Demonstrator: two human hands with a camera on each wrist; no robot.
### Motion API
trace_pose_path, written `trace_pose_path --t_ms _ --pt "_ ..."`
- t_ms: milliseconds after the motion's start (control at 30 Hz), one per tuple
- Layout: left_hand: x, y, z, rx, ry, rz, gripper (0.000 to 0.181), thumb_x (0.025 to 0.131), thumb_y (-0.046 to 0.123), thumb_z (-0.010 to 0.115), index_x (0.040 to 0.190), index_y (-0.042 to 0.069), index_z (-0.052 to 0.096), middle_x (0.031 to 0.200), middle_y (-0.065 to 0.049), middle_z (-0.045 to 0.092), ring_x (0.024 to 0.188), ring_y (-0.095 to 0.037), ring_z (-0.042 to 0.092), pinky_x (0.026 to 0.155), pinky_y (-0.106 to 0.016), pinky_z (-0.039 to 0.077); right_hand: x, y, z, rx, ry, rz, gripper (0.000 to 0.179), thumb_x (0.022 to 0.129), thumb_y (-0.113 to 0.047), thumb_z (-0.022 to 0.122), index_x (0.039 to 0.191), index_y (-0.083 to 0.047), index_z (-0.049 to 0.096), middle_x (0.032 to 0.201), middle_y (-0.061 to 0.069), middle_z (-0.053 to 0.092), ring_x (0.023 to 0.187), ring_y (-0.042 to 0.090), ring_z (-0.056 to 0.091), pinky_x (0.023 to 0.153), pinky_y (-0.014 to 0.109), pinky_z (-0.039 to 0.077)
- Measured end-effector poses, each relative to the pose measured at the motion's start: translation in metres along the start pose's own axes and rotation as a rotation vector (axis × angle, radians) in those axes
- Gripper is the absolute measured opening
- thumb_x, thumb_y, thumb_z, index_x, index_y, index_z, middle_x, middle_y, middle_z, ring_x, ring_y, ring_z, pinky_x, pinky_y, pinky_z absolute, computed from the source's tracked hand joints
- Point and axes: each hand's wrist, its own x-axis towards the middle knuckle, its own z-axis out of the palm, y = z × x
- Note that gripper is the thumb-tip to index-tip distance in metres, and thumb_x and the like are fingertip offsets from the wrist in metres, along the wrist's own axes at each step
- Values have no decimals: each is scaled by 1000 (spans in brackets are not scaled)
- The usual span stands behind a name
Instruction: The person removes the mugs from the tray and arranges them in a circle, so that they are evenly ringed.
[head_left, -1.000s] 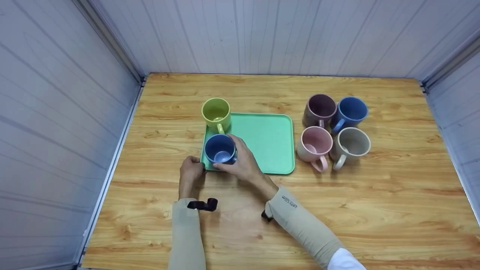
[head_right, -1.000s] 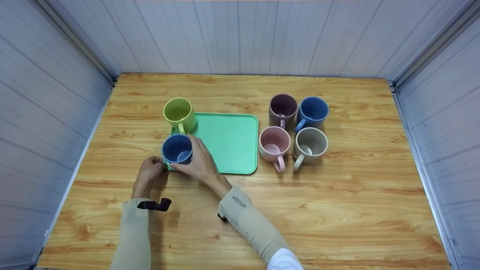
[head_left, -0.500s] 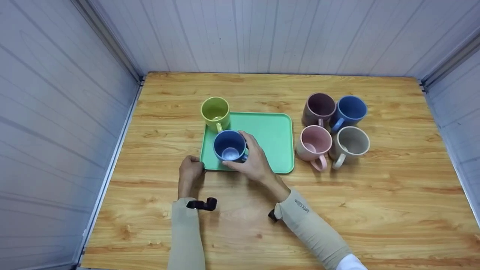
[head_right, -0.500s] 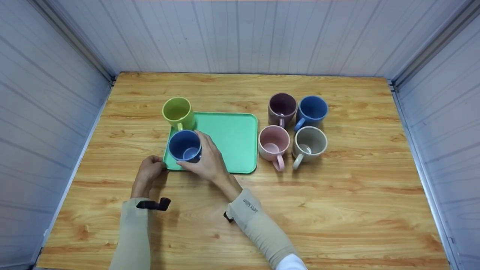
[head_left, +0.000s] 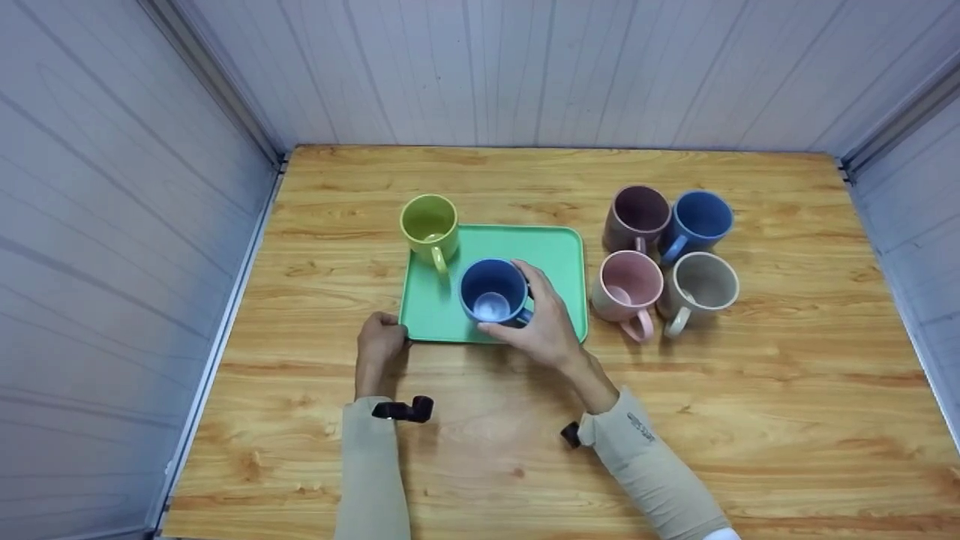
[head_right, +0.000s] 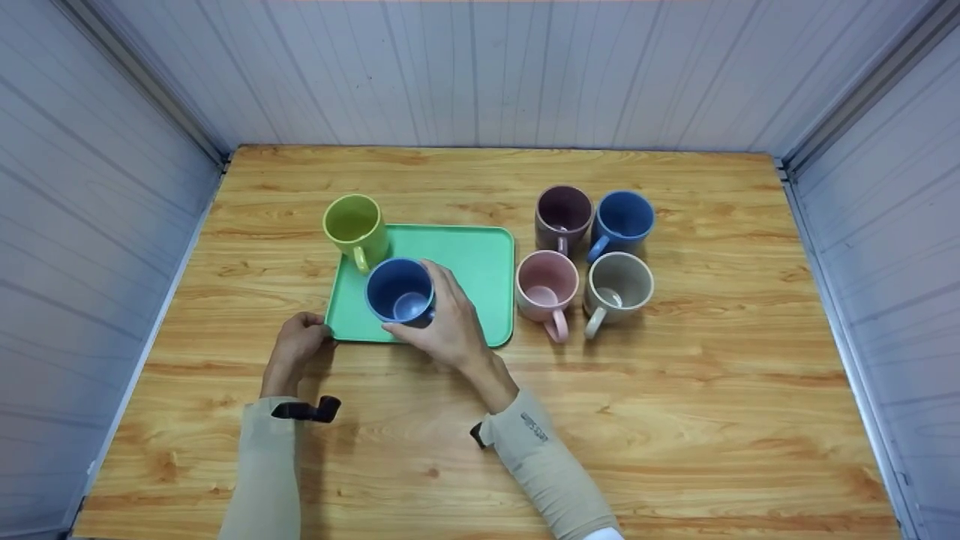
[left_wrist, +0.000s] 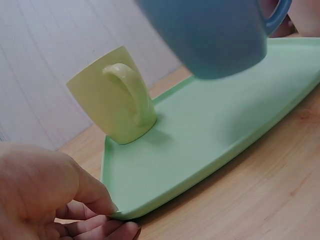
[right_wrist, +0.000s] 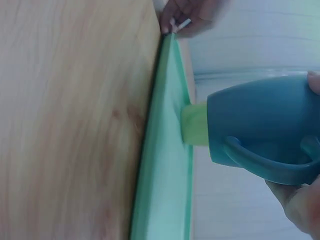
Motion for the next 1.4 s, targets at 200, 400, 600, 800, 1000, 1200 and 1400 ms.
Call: trace_pose_path --t_ms 200,400,600,800,1000,1200,1400 --pt "1 -2 3 -34 4 -3 30 87 1 46 117 -1 50 110 -15 53 95 -24 53 80 -32 46 -7 3 -21 0 18 -9 95 64 -44 86 140 -10 43 137 3 50 123 15 49 100 39 44" --pt "1 -2 3 -46 9 3 29 88 1 46 116 -1 50 109 -15 54 93 -23 54 78 -31 48 -16 6 -35 24 40 2 95 61 -32 90 140 -6 43 136 8 51 121 20 51 96 42 48" --pt "1 -2 2 -62 2 11 29 89 1 46 117 -1 50 111 -15 53 94 -23 55 79 -31 49 -26 5 -45 12 45 45 96 59 -19 91 139 1 42 135 17 51 121 29 51 98 48 45" --pt "0 -2 3 -58 3 18 30 88 1 46 117 -1 50 111 -15 54 93 -23 56 78 -30 48 -40 7 -58 3 50 76 95 59 -23 91 140 -6 43 136 9 51 123 19 49 101 41 43" --pt "0 -3 2 -66 -4 22 30 88 1 45 117 -1 50 112 -15 53 95 -23 54 80 -31 49 -53 12 -70 29 64 85 98 58 -16 92 141 -3 41 139 12 49 125 21 48 101 43 43" --pt "-2 -3 2 -71 -21 19 31 89 2 43 120 1 48 115 -15 52 99 -25 54 82 -33 46 -64 -10 -84 37 108 101 93 57 -5 89 137 6 42 136 23 49 122 30 44 101 18 37" --pt "-2 -3 1 -72 -18 12 31 90 3 44 120 2 48 115 -14 52 100 -25 53 81 -33 45 -84 19 -90 8 132 92 99 56 -6 91 140 1 41 138 18 47 123 19 42 98 13 38"
